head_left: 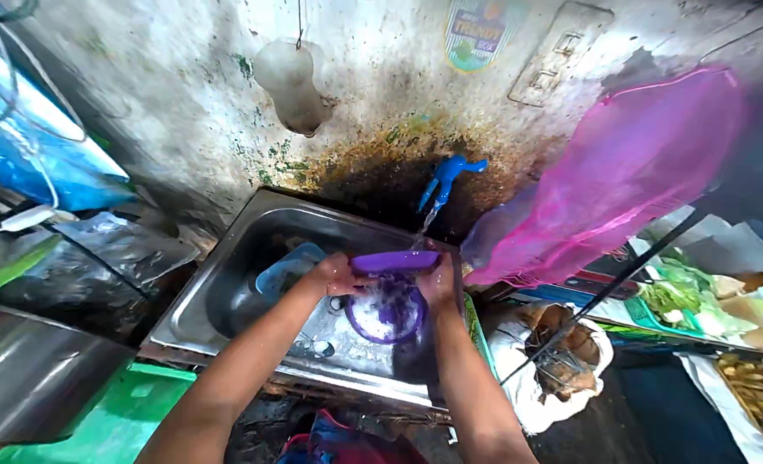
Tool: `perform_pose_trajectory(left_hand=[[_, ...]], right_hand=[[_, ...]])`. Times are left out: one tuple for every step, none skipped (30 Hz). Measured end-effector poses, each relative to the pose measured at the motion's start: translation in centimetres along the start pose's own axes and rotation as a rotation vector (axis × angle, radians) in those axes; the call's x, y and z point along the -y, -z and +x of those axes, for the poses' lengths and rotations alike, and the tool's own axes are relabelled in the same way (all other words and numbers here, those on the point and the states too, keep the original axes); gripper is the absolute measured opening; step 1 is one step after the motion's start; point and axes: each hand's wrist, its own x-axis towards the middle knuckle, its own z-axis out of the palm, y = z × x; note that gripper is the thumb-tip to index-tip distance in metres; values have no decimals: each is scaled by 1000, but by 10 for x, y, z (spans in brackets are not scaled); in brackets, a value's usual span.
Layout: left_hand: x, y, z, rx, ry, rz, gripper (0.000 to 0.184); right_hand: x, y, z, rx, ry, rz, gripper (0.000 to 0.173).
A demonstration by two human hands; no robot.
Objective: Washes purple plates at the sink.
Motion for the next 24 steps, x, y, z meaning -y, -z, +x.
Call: perform_pose_trajectory(left_hand=[[4,1,4,9,9,-81,39],[10,2,11,13,-25,-104,27],[16,3,20,16,-80,-75,20],[21,0,30,-4,-137,-18,22],[25,-4,39,-24,-176,55,29],[30,-8,50,-37,-202,141,38],[33,-13,61,-47,-228,224,42],[36,-20,70,-61,-252,282,41],[38,-27,78,-85,-270,323,38],[38,-32,88,-112,-298,367,35],[37,-36,96,-136,-350,435,32],[32,-40,101,-165,-420,534,31],[21,-43,101,-192,-489,653,32],[8,-47,98,-224,-546,784,35],[-7,-47,97,-270,-598,920,37],[-23,-46,90,-327,-629,1048,39],[-39,-45,78,-393,-640,1158,39],[-52,-45,63,-453,-623,1246,39],[-63,-44,45,-503,-580,1317,40],[-71,-44,27,-544,-531,1359,40],[-74,-41,10,-585,-507,1367,41],[-69,-36,-8,-633,-525,1337,41],[-59,-29,-25,-694,-590,1271,40],[-52,-20,-36,-762,-639,1196,38]], right_hand=[[7,5,-4,39,-18,-72,31],[16,9,-10,56,-59,-143,31],[25,11,-18,35,-120,-245,35],[34,12,-26,-10,-170,-375,35],[43,13,-35,-35,-192,-505,39],[50,17,-43,-34,-160,-625,43],[56,24,-48,-5,-91,-756,49],[60,32,-49,30,1,-896,54],[60,38,-48,33,104,-1005,54],[58,42,-47,1,188,-1073,53],[54,45,-45,-56,241,-1109,52],[49,46,-43,-124,257,-1119,50],[43,44,-41,-193,248,-1114,48],[36,39,-40,-243,213,-1095,47],[27,34,-39,-255,142,-1058,49],[16,29,-38,-235,40,-1023,51],[3,25,-37,-175,-77,-1015,50],[-11,24,-36,-58,-177,-1073,50],[-25,24,-35,88,-213,-1196,50],[-37,23,-33,215,-196,-1320,49],[-49,19,-33,280,-151,-1377,51],[-60,15,-35,273,-87,-1347,56],[-70,8,-38,207,-10,-1254,62],[-79,-2,-38,115,76,-1130,65]])
